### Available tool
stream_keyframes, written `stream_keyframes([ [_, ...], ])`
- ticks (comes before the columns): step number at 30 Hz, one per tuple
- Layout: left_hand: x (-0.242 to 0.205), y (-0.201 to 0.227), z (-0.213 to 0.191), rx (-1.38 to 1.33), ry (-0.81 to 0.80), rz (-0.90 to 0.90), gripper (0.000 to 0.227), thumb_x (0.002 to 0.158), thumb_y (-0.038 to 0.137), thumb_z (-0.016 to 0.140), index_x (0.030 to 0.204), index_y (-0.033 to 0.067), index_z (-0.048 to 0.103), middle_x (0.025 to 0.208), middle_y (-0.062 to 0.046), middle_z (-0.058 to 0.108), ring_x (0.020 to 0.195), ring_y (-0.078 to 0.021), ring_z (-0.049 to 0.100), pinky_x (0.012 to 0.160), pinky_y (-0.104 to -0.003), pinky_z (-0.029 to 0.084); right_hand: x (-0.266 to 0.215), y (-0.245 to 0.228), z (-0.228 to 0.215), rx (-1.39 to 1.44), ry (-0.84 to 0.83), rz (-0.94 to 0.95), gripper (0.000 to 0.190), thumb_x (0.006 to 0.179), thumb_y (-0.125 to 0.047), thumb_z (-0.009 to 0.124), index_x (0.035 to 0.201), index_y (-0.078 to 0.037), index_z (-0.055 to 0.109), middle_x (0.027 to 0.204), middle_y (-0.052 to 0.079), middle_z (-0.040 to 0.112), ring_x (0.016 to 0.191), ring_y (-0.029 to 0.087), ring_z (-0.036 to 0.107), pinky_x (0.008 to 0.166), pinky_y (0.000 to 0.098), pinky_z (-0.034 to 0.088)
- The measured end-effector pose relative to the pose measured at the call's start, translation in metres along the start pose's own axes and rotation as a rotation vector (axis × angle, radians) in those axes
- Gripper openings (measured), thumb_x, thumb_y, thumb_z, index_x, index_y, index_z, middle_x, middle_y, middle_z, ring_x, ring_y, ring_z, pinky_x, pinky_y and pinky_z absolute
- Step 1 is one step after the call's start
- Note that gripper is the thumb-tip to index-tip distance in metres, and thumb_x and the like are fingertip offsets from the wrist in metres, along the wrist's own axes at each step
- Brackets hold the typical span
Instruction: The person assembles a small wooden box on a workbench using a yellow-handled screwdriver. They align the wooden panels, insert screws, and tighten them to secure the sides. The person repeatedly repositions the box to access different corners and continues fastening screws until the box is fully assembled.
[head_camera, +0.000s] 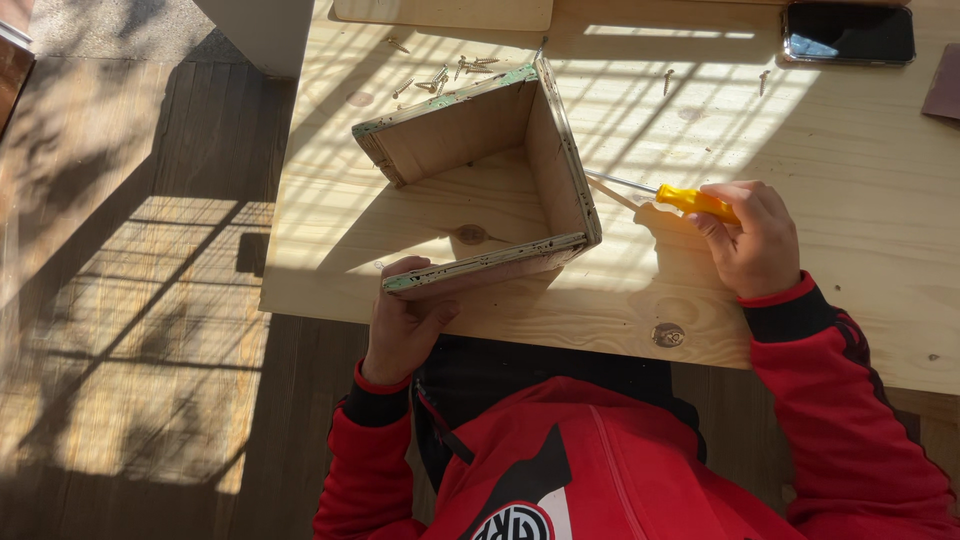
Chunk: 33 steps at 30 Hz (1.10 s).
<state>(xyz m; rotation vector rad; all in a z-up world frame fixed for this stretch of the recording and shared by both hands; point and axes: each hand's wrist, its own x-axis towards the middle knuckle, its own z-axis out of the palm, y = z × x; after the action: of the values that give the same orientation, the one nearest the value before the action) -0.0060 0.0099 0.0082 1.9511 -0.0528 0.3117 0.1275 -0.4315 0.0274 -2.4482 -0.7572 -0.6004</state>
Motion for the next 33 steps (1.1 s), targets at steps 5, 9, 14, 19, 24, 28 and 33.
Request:
stream_keyframes([
  [5,0.008,0.016,-0.009,-0.045,-0.067,0.131,0.085,0.099,0.074,0.029,0.134,-0.0001,0.052,0.129,-0.012,0.057,0.115,-0.0257,0.061,0.098,-0.039,0.05,-0.006,0.01,0.008,-0.103,-0.046,-0.02,0.029,0.104,-0.01,0.075,0.13,-0.003,0.066,0.12,0.017,0.065,0.107,0.037,0.061,0.097,0.0464,0.049],
  [9,0.006,0.011,-0.009,-0.104,-0.069,0.096,0.094,0.098,0.08,0.018,0.133,0.001,0.053,0.129,-0.01,0.059,0.117,-0.0247,0.06,0.099,-0.038,0.049,-0.002,-0.001,0.003,-0.212,-0.029,-0.002,0.027,0.103,-0.01,0.074,0.129,-0.005,0.069,0.126,0.013,0.067,0.109,0.036,0.064,0.096,0.0473,0.046],
  [14,0.006,0.013,-0.008,-0.091,-0.05,0.098,0.087,0.1,0.076,0.021,0.133,0.0019,0.054,0.128,-0.01,0.06,0.115,-0.0242,0.06,0.099,-0.038,0.048,0.043,-0.021,-0.007,-0.089,0.053,-0.011,0.02,0.105,-0.005,0.071,0.122,0.005,0.071,0.121,0.022,0.071,0.115,0.037,0.067,0.097,0.0464,0.055],
  [19,0.008,0.023,-0.009,-0.073,-0.024,0.091,0.083,0.102,0.073,0.021,0.13,0.0033,0.056,0.124,-0.008,0.062,0.112,-0.0233,0.061,0.098,-0.037,0.047,0.127,0.003,0.023,-0.207,0.068,-0.167,0.027,0.105,-0.013,0.08,0.124,0.003,0.069,0.116,0.018,0.071,0.103,0.032,0.068,0.086,0.0404,0.056],
  [24,0.01,0.028,-0.005,-0.065,-0.022,0.145,0.083,0.102,0.073,0.022,0.128,0.003,0.056,0.122,-0.01,0.062,0.108,-0.0247,0.063,0.093,-0.038,0.051,0.239,0.031,0.078,-0.205,0.008,-0.232,0.069,0.096,-0.033,0.087,0.143,0.004,0.054,0.138,0.028,0.056,0.121,0.045,0.058,0.098,0.0559,0.051],
  [28,0.016,0.047,-0.01,-0.127,-0.008,0.143,0.081,0.103,0.073,0.024,0.123,0.0034,0.059,0.119,-0.01,0.062,0.107,-0.0248,0.063,0.094,-0.038,0.051,0.299,0.015,0.105,-0.26,-0.166,-0.048,0.082,0.101,-0.049,0.073,0.159,-0.002,0.038,0.148,0.03,0.046,0.135,0.047,0.04,0.111,0.0547,0.036],
  [33,0.019,0.054,-0.009,-0.158,0.006,0.136,0.078,0.104,0.071,0.025,0.12,0.0026,0.058,0.116,-0.009,0.065,0.104,-0.0238,0.065,0.091,-0.037,0.053,0.326,0.035,0.146,-0.293,-0.318,0.098,0.066,0.097,-0.041,0.071,0.154,-0.017,0.05,0.163,0.014,0.038,0.141,0.042,0.037,0.102,0.0585,0.046],
])
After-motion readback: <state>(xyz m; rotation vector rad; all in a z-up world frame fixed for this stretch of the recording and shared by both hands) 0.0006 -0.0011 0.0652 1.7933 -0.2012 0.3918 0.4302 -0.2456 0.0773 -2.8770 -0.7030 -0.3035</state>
